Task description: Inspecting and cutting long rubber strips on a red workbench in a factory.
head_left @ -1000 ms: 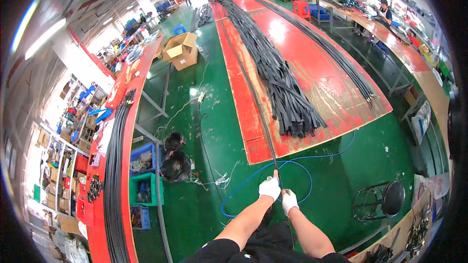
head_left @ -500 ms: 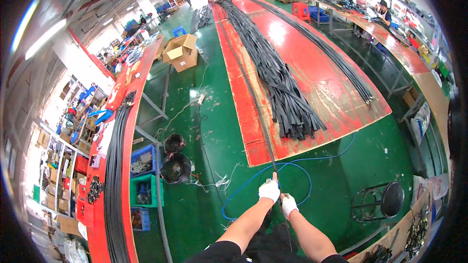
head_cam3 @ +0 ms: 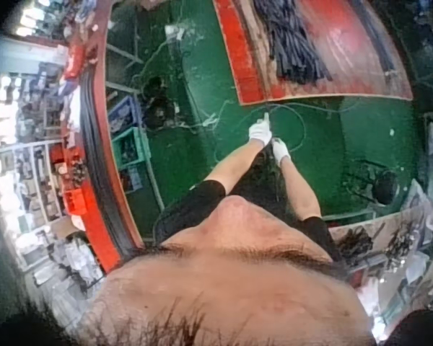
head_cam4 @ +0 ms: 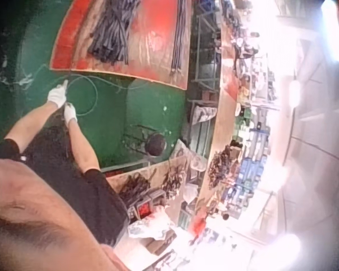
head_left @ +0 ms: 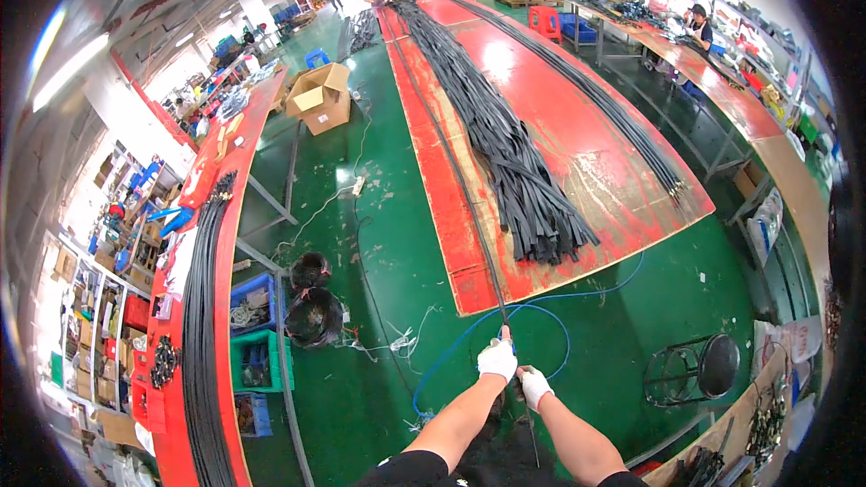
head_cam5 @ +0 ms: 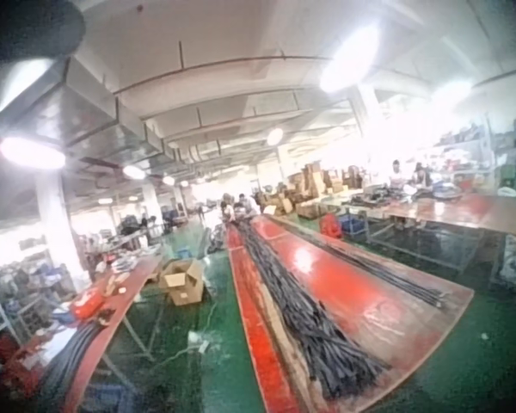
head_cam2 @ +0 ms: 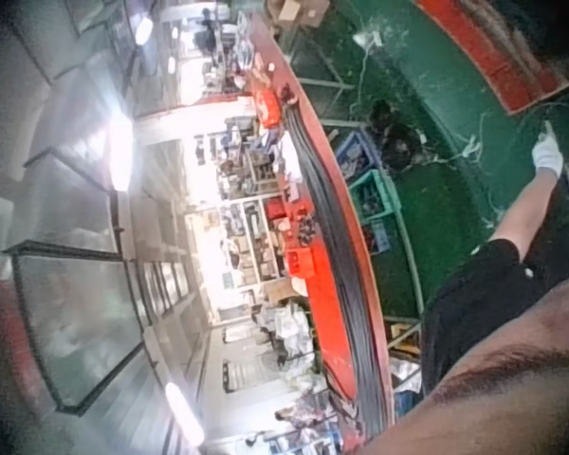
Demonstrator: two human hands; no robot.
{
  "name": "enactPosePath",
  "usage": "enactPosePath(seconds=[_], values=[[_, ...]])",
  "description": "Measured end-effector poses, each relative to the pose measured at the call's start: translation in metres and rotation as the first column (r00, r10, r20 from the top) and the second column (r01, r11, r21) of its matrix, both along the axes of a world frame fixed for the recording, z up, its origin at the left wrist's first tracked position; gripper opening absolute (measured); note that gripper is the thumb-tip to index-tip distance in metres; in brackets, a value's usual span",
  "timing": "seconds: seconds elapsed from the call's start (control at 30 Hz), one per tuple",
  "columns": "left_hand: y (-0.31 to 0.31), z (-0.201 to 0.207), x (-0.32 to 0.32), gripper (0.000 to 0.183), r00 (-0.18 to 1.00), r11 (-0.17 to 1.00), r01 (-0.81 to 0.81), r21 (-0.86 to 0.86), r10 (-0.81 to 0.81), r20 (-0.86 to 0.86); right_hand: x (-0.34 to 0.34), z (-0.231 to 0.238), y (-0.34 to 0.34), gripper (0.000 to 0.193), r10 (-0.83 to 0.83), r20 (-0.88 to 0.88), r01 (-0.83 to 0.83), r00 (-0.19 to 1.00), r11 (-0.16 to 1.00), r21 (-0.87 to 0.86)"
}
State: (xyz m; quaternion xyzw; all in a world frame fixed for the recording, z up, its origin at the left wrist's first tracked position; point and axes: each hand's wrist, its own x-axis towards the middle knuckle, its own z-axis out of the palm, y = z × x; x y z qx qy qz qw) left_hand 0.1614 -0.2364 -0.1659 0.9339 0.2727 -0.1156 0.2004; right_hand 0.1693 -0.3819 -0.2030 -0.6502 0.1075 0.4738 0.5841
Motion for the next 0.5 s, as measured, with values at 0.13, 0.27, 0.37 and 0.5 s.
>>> enactPosePath(seconds=[0.13,0.27,0.37,0.5], values=[[0.000,0.002,0.000,0.077,1.000,1.000,0.020,-0.012,-0.020,-0.017,0.003,-0.004,0.007,0.035,-0.099,-0.041,0.101,0.994,0.994,0.051],[0.002,0.006,0.004,0.076,1.000,1.000,0.025,-0.013,-0.025,-0.018,0.009,-0.016,0.012,0.035,-0.110,0.005,0.109,0.994,0.991,0.079],[0.006,0.001,-0.007,0.076,1.000,1.000,0.021,0.016,-0.021,-0.014,0.001,-0.020,0.016,0.035,-0.088,-0.026,0.089,0.996,0.993,0.078],[0.005,0.006,-0.006,0.075,0.999,0.999,0.024,0.032,-0.024,-0.022,-0.009,-0.040,0.008,0.034,-0.100,-0.033,0.103,0.994,0.987,0.125]])
